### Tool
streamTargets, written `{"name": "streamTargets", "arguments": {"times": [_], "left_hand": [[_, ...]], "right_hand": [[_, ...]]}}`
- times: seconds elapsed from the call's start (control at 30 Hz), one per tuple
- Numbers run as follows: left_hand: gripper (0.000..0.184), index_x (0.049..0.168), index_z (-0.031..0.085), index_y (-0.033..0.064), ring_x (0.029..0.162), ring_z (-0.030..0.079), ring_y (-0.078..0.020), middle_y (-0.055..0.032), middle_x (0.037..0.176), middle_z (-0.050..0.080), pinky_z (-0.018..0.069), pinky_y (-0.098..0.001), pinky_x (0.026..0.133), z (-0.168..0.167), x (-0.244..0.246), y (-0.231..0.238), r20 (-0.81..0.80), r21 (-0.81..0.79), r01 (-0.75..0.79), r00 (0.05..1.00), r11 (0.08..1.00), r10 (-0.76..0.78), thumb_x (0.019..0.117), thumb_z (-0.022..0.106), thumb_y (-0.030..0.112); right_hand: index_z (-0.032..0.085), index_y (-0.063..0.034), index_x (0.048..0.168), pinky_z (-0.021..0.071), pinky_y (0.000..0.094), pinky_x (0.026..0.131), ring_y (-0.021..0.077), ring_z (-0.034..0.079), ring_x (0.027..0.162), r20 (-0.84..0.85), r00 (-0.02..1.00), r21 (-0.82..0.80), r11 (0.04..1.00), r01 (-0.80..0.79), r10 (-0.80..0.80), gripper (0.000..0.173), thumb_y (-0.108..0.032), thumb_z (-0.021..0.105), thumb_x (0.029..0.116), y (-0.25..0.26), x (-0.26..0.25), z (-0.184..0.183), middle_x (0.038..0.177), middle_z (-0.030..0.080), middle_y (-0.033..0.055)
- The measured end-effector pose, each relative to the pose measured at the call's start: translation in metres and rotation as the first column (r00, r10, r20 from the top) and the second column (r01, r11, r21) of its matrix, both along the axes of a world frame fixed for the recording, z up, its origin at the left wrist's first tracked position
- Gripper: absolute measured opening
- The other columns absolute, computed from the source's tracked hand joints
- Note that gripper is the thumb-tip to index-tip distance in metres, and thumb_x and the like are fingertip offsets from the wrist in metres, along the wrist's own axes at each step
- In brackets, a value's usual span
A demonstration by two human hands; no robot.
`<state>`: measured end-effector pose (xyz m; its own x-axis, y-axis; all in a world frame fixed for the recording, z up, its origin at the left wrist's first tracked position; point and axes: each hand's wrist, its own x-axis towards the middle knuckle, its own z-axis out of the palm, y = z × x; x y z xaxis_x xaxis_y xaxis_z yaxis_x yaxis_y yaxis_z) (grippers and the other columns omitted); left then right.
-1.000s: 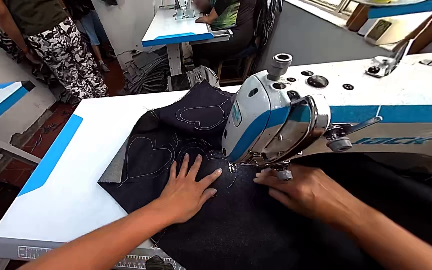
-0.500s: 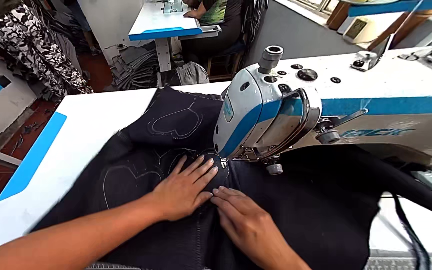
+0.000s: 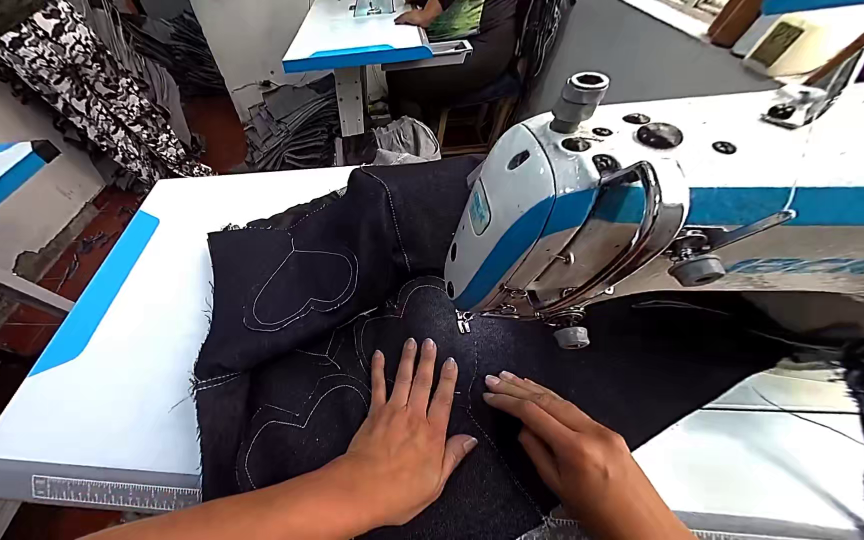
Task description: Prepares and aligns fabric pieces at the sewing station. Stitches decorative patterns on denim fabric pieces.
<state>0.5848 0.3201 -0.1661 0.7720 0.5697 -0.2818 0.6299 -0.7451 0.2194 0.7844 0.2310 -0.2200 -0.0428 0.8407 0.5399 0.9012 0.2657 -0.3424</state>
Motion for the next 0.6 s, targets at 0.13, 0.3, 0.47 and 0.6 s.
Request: {"name": "streamTargets", "arguments": {"times": [0.13,0.3,0.47,0.6], "left_hand": [[0.077,0.161,0.03,0.0095,0.156,0.016,-0.0417,-0.021,0.168,0.022,0.0132,-0.0731,0.118,-0.003,-0.007,0.01,0.095,0.13,0.069,0.992,0.989,-0.081,0.1042,0.033,0.061],[0.047,0.135,0.065,0.0206,0.146,0.043,-0.0278,-0.0018,0.143,0.061,0.0221,-0.0655,0.12,-0.015,-0.02,0.087,0.272,0.414,0.412,0.795,0.811,-0.543,0.1035,0.046,0.05],[0.06,0.154,0.047,0.0168,0.155,0.028,-0.0233,-0.0039,0.162,0.041,0.0164,-0.059,0.126,-0.026,-0.024,0.096,0.29,0.316,0.48,0.772,0.818,-0.565,0.1065,0.036,0.053],[0.06,0.153,0.048,0.0163,0.155,0.029,-0.0227,-0.0043,0.162,0.042,0.0175,-0.059,0.125,-0.025,-0.022,0.084,0.307,0.307,0.423,0.804,0.852,-0.51,0.1063,0.037,0.052]], "right_hand": [[0.075,-0.0083,0.11,0.0585,0.037,0.095,0.0243,0.071,0.115,0.003,0.998,-0.021,0.998,0.061,-0.061,0.031,-0.016,0.048,0.0982,0.006,-0.022,0.016,0.115,0.076,0.0073],[0.073,-0.0042,0.119,0.0526,0.0407,0.106,0.0265,0.067,0.123,0.063,0.995,0.028,0.997,0.076,-0.077,0.035,-0.024,0.049,0.1042,0.013,-0.051,-0.001,0.126,0.072,0.0119],[0.074,-0.0053,0.119,0.0522,0.0378,0.107,0.0259,0.067,0.124,0.091,0.993,0.034,0.996,0.076,-0.079,0.034,-0.021,0.048,0.1044,0.01,-0.046,-0.002,0.126,0.073,0.0104],[0.075,-0.0067,0.118,0.0518,0.0377,0.108,0.0246,0.066,0.125,0.08,0.996,0.03,0.999,0.044,-0.046,0.034,-0.02,0.047,0.1039,0.009,-0.038,-0.002,0.127,0.072,0.009]]}}
